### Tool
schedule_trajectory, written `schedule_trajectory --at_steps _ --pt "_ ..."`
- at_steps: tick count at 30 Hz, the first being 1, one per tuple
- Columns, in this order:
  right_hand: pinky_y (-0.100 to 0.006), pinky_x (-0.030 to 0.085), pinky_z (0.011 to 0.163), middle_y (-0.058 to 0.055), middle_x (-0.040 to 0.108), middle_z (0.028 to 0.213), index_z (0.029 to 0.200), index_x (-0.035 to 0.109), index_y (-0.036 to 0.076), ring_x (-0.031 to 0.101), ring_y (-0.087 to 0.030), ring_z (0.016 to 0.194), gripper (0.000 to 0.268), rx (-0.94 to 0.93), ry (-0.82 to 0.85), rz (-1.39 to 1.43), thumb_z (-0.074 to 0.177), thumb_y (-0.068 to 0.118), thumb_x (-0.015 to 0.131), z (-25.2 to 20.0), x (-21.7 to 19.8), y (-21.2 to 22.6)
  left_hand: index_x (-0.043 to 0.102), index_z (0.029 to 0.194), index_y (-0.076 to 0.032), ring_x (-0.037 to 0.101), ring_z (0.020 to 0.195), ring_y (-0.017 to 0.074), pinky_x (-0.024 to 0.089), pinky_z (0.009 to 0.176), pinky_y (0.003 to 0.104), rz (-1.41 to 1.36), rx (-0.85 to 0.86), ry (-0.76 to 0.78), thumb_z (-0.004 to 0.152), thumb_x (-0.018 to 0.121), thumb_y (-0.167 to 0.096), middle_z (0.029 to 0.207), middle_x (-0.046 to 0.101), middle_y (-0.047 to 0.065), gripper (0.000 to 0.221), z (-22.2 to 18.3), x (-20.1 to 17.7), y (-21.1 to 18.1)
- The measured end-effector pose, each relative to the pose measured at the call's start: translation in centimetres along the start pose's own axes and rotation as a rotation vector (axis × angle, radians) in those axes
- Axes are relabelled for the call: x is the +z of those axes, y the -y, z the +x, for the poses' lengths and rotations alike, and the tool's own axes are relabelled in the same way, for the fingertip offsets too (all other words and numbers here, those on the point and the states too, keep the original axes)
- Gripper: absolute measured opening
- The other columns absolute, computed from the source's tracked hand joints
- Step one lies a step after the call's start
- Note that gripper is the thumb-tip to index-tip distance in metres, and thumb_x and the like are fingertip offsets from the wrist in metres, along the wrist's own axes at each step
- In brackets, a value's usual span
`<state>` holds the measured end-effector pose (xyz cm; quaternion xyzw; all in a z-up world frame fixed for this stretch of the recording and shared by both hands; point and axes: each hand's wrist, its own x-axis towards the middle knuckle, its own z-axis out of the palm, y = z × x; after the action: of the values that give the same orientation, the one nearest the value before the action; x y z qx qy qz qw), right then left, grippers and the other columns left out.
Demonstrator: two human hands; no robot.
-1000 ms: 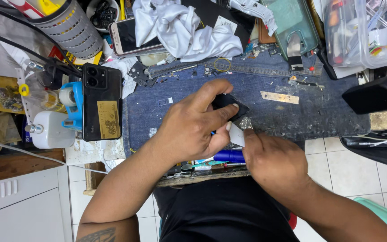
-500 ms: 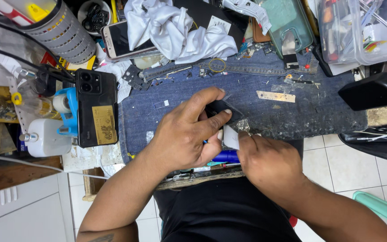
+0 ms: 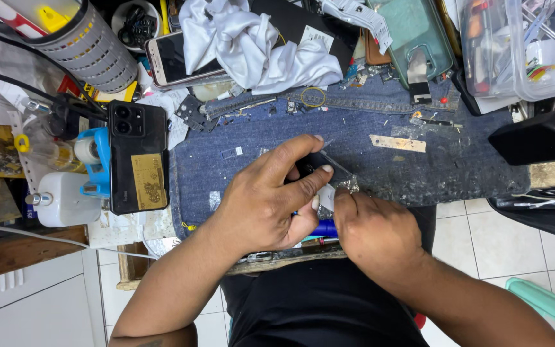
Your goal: The person pries the back cover off a blue mobile phone using a small metal prying tool, wipes the adhesive residues with a white cloth, and applies a new adhesive strip to the phone's internal chassis.
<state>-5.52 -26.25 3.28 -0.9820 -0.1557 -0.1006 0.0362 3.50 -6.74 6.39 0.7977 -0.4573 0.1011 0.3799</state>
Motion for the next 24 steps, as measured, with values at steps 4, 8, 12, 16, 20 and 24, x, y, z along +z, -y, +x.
schedule_trajectory --at_steps 4,8,12,16,20,24 --pt "-0.032 0.054 0.05 -0.005 0.065 0.065 0.087 0.066 0.005 0.068 -0.019 0.055 0.01 -0.003 -0.042 0.038 0.082 0.013 0.066 -0.4 -0.3 -0.3 0.076 0.114 -0.002 0.07 0.091 0.0229 0.061 0.078 0.032 -0.009 -0.024 0.009 0.074 0.071 -0.009 0.136 0.059 0.016 0.04 0.1 0.0 -0.1" --pt "-0.034 0.054 0.049 -0.004 0.066 0.064 0.078 0.062 0.009 0.068 -0.02 0.054 0.007 0.005 0.042 -0.009 0.082 0.013 0.066 -0.4 0.1 -0.2 0.076 0.115 -0.001 0.069 0.089 0.0217 0.06 0.078 0.032 -0.01 -0.025 0.01 0.076 0.072 -0.008 0.136 0.059 0.016 0.04 0.0 0.0 0.1" --pt "-0.032 0.055 0.051 -0.006 0.069 0.071 0.089 0.066 0.005 0.07 -0.02 0.058 0.012 -0.007 -0.01 -0.002 0.08 0.014 0.066 -0.1 0.2 -0.5 0.076 0.114 -0.001 0.069 0.09 0.0226 0.06 0.078 0.032 -0.011 -0.022 0.005 0.075 0.071 -0.007 0.135 0.059 0.016 0.04 0.3 0.2 0.0" --pt "-0.033 0.056 0.052 -0.006 0.068 0.071 0.09 0.067 0.006 0.071 -0.021 0.059 0.013 -0.01 0.058 -0.014 0.08 0.014 0.066 -0.1 0.3 -0.6 0.075 0.116 -0.001 0.069 0.093 0.0227 0.061 0.08 0.032 -0.016 -0.025 0.005 0.076 0.071 -0.008 0.137 0.058 0.017 0.041 0.1 0.0 0.1" --pt "-0.032 0.056 0.052 -0.006 0.07 0.074 0.096 0.068 0.003 0.071 -0.02 0.06 0.02 -0.007 0.053 -0.032 0.079 0.014 0.065 -0.1 0.7 -0.9 0.075 0.116 0.0 0.069 0.092 0.0228 0.061 0.079 0.032 -0.028 -0.034 0.015 0.075 0.071 -0.008 0.137 0.058 0.017 0.042 0.2 0.2 0.1" --pt "-0.033 0.058 0.053 -0.006 0.071 0.076 0.09 0.067 0.007 0.072 -0.02 0.063 0.013 0.016 0.111 -0.064 0.08 0.014 0.065 0.2 1.2 -0.9 0.076 0.118 -0.001 0.069 0.091 0.0227 0.06 0.079 0.032 -0.025 -0.044 -0.001 0.077 0.071 -0.008 0.138 0.057 0.017 0.042 0.0 0.3 0.1"
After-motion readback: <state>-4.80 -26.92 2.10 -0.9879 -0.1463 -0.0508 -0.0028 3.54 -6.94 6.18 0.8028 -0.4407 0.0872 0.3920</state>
